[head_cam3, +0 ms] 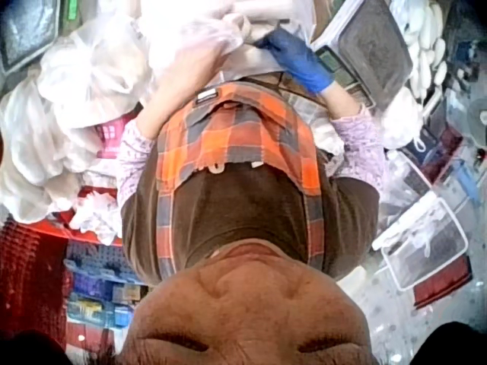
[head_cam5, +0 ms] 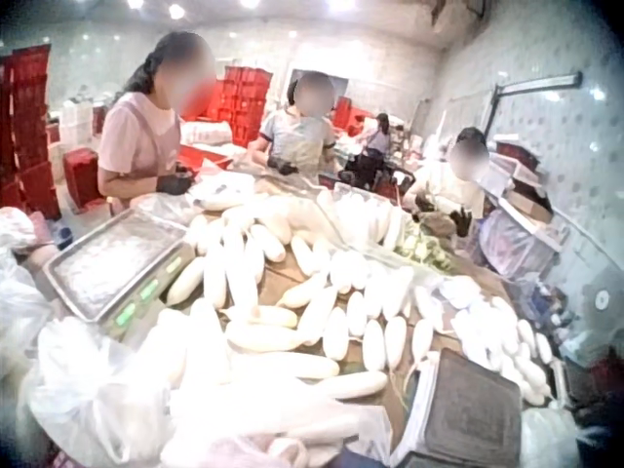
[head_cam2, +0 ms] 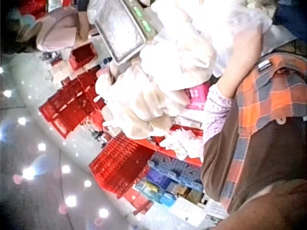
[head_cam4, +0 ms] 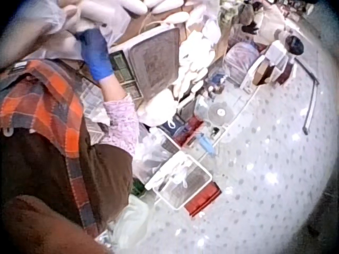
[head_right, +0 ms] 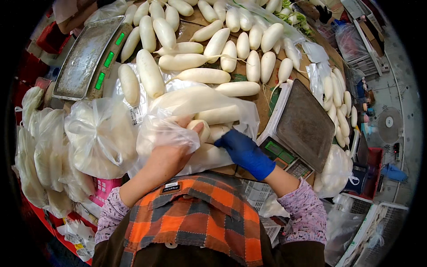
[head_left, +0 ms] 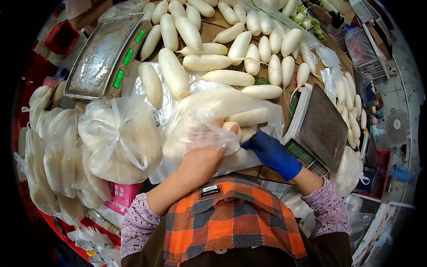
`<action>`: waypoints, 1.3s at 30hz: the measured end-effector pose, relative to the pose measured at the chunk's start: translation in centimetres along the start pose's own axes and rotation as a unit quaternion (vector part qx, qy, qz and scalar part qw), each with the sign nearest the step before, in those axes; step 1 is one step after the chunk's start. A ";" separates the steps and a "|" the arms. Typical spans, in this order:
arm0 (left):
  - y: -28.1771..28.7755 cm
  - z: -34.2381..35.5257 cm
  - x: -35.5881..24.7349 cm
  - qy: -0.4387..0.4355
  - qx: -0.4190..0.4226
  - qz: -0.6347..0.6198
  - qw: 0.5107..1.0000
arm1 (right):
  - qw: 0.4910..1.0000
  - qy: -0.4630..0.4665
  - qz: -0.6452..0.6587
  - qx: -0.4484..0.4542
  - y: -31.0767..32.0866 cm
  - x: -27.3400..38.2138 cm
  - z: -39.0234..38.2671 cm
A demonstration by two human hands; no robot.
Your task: The person repeatedly picks white radishes from a large pile, places them into a plastic bag, weighs the bag on a digital scale, and then sets the bag aside. The process is repeated continuously throughout the clip.
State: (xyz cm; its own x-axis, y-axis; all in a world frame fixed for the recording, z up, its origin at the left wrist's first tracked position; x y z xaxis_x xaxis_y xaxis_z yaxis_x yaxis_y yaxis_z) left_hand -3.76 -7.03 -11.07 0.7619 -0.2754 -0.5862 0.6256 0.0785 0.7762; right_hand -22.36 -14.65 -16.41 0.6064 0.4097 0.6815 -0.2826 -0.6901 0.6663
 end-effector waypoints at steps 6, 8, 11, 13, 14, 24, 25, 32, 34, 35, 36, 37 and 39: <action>-2.0 0.2 0.0 -0.036 0.026 0.027 0.999 | 0.995 -0.045 -0.087 0.002 -1.7 -1.3 -2.1; -1.7 0.2 -0.2 -0.038 0.001 0.029 0.999 | 0.980 -0.005 -0.196 0.034 -1.8 -1.9 -2.2; -1.7 -0.1 -0.3 -0.047 -0.022 0.053 0.997 | 0.960 0.031 -0.270 0.071 -0.9 -1.9 -1.4; -2.0 -0.1 0.0 -0.032 0.005 0.042 0.999 | 0.959 0.044 -0.272 0.071 0.0 -0.9 -1.3; -2.2 -0.3 0.1 -0.024 0.021 0.037 0.999 | 0.963 0.049 -0.260 0.059 0.1 -0.4 -1.5; -2.4 0.6 -1.4 0.033 -0.016 0.113 0.993 | 0.989 0.102 -0.052 0.095 0.8 0.6 -3.8; -1.9 0.9 -1.6 0.035 -0.019 0.091 0.995 | 0.989 0.100 -0.018 0.105 1.5 1.1 -4.2; -2.5 2.0 -2.6 0.077 0.002 0.047 0.996 | 0.940 0.016 0.322 0.109 3.4 1.5 -5.5; -3.3 1.8 -3.2 0.037 -0.002 0.130 0.991 | 0.933 0.027 0.337 0.124 3.9 2.4 -5.8; -3.7 1.7 -3.4 0.014 -0.004 0.171 0.985 | 0.936 0.046 0.325 0.129 4.2 2.8 -5.8; -4.0 1.5 -3.1 0.023 -0.017 0.160 0.987 | 0.938 0.065 0.312 0.133 4.3 3.0 -5.8; -4.4 1.2 -2.8 0.032 -0.030 0.148 0.988 | 0.927 0.036 0.357 0.109 4.2 2.7 -5.7; -4.5 1.0 -2.4 0.065 -0.043 0.115 0.990 | 0.896 -0.023 0.439 0.061 3.4 1.7 -5.8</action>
State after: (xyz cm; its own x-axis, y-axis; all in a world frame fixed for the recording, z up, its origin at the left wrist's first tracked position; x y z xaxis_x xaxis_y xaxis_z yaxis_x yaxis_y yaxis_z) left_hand -8.57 -7.68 -12.99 0.8979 -0.1159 -0.4247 0.4400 0.2070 0.8738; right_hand -26.59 -12.85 -11.23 0.2213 -0.3466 0.9115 -0.5850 -0.7951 -0.1602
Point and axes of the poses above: each hand's wrist, its own z-axis towards the middle knuckle, its own y-axis out of the back of the hand, x = y × z, the point moved 5 cm from there along z, towards the middle knuckle, and after that the axes turned 1 degree about y, right-handed, at the moved point
